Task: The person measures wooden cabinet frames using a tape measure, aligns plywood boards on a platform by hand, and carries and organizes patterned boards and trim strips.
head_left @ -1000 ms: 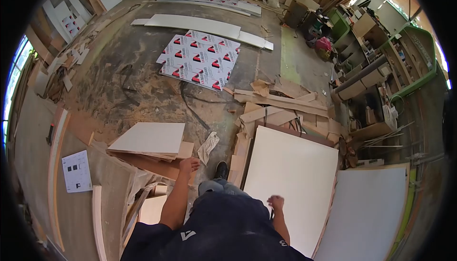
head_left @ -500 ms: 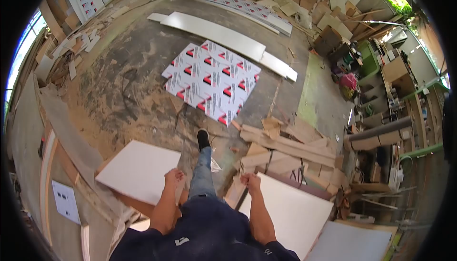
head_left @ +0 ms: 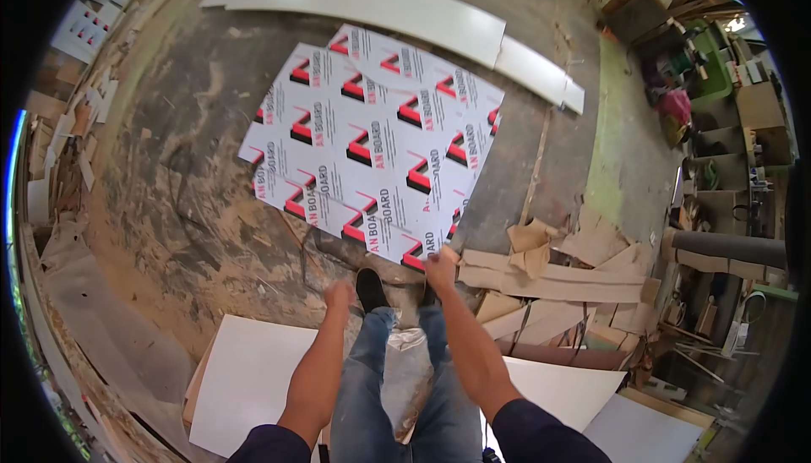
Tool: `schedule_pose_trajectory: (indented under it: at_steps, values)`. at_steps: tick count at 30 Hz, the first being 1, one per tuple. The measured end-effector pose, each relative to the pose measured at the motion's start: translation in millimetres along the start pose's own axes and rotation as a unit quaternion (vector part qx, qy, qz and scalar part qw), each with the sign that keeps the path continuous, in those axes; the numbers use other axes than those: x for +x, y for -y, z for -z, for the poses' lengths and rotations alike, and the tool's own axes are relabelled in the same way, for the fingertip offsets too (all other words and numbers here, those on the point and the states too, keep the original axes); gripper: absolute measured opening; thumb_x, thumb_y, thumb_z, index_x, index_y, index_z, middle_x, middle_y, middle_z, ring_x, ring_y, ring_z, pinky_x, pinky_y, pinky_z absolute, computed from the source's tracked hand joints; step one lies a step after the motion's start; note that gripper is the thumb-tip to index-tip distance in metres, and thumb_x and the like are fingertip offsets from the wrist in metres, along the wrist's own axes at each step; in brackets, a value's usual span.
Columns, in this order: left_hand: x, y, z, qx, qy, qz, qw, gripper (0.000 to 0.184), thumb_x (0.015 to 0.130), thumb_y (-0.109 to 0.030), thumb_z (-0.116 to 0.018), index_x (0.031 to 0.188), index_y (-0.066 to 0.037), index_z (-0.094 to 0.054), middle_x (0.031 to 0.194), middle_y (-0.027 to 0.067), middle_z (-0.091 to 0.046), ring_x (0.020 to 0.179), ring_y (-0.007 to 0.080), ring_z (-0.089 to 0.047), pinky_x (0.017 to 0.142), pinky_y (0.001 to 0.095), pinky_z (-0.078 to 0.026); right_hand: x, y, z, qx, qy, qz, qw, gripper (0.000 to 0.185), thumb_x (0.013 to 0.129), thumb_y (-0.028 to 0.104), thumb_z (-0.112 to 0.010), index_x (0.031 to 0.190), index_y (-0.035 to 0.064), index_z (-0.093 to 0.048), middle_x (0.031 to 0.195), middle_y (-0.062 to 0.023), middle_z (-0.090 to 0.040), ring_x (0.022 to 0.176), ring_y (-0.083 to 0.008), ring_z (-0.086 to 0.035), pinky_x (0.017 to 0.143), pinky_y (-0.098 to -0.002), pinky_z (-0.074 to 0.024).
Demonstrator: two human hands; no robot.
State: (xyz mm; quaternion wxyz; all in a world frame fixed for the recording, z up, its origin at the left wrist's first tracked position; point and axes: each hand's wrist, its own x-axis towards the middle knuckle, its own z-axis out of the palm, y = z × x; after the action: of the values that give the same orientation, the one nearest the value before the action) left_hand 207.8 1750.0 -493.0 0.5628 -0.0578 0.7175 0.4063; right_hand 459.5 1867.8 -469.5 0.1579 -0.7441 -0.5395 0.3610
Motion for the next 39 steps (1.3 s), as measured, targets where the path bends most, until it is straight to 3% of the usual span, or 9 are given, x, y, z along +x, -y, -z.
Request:
schedule_pose_trajectory:
  at_steps: [5,9,16,20,23,27,29,31,39]
  values:
    - [119.9,-7.7,-74.7,-0.028,-0.046,-0.16,0.986,0.041,0.082,-0.028,-0.064,0.111,0.001,-0.058,0.094,0.0108,-0.059,0.091,0.0243,-0.056,0.082,0.0379,-0.044,149.2,-19.9,-79.6,0.023,0.017,-0.085,0.996,0.062,0.068,0.031,-0.072,0.114,-0.0067,-0.053,0.109,-0.025,-0.058,0.106,-0.0361,-0.055,0.092,-0.0403,-0.0423]
    - [191.3,-17.0,-119.8,0.384,-0.091,-0.259,0.882,0.071,0.082,-0.038,-0.065,0.135,0.001,-0.039,0.142,0.0218,-0.029,0.124,0.0312,-0.037,0.102,0.0399,-0.031,200.8,-13.5,-121.1,0.074,-0.014,-0.121,0.99,0.089,0.067,0.033,-0.071,0.133,-0.0105,-0.031,0.133,-0.0306,-0.038,0.125,-0.04,-0.038,0.104,-0.0412,-0.0333]
    - [225.0,-15.7,-222.0,0.236,-0.258,-0.199,0.915,0.06,0.084,-0.026,-0.064,0.131,0.004,-0.041,0.131,0.0219,-0.04,0.117,0.0288,-0.046,0.096,0.0394,-0.039,209.4,30.6,-145.7,0.075,-0.036,-0.32,0.944,0.099,0.061,0.042,-0.076,0.133,-0.0071,-0.028,0.128,-0.0231,-0.04,0.12,-0.0394,-0.04,0.102,-0.0453,-0.0302]
    - [227.8,-31.2,-237.8,-0.076,-0.197,-0.128,0.969,0.031,0.081,-0.01,-0.065,0.105,0.002,-0.05,0.089,0.01,-0.062,0.069,0.0209,-0.063,0.061,0.029,-0.051,234.2,-0.1,-144.4,0.103,-0.08,-0.352,0.927,0.077,0.065,0.044,-0.075,0.116,-0.0056,-0.047,0.111,-0.0168,-0.053,0.1,-0.0319,-0.053,0.088,-0.0412,-0.0397]
    - [182.5,-47.1,-254.0,-0.117,-0.279,-0.087,0.949,0.042,0.076,-0.008,-0.073,0.108,0.003,-0.049,0.099,0.0128,-0.06,0.086,0.022,-0.061,0.068,0.0367,-0.052,247.2,-53.9,-136.6,0.246,-0.029,-0.147,0.958,0.046,0.076,0.042,-0.07,0.075,-0.003,-0.058,0.069,-0.0099,-0.053,0.064,-0.0242,-0.047,0.062,-0.0347,-0.0417]
    - [187.5,5.1,-220.8,-0.003,-0.129,-0.106,0.986,0.07,0.07,-0.016,-0.08,0.123,0.003,-0.039,0.115,0.0189,-0.053,0.096,0.0265,-0.058,0.075,0.0416,-0.053,222.7,-73.5,-88.5,0.038,-0.054,-0.154,0.986,0.045,0.074,0.039,-0.072,0.086,-0.0026,-0.062,0.079,-0.015,-0.058,0.075,-0.0291,-0.054,0.07,-0.0394,-0.0442]
    - [161.8,-14.2,-210.2,0.195,-0.426,0.027,0.883,0.088,0.064,-0.025,-0.086,0.129,0.003,-0.035,0.127,0.0226,-0.045,0.099,0.0277,-0.057,0.081,0.0413,-0.053,207.7,-75.4,-95.3,-0.02,-0.079,-0.155,0.984,0.044,0.074,0.037,-0.072,0.089,-0.0027,-0.062,0.083,-0.0169,-0.059,0.08,-0.0316,-0.057,0.074,-0.0411,-0.045]
    - [179.3,-35.7,-183.9,0.13,-0.437,0.099,0.884,0.091,0.062,-0.027,-0.087,0.131,0.003,-0.034,0.128,0.0228,-0.044,0.1,0.0278,-0.057,0.084,0.0393,-0.052,202.1,-56.3,-109.3,-0.101,-0.066,-0.199,0.973,0.048,0.074,0.034,-0.072,0.101,-0.0031,-0.06,0.098,-0.022,-0.058,0.095,-0.0379,-0.056,0.083,-0.0447,-0.0441]
    - [206.9,-28.0,-117.2,-0.051,-0.172,0.012,0.984,0.073,0.067,-0.019,-0.085,0.125,0.001,-0.047,0.121,0.0089,-0.056,0.105,0.019,-0.056,0.087,0.0332,-0.046,200.6,-11.1,-126.2,-0.03,-0.042,-0.196,0.979,0.079,0.068,0.034,-0.077,0.124,-0.0043,-0.037,0.115,-0.0267,-0.053,0.11,-0.0423,-0.05,0.092,-0.0463,-0.0407]
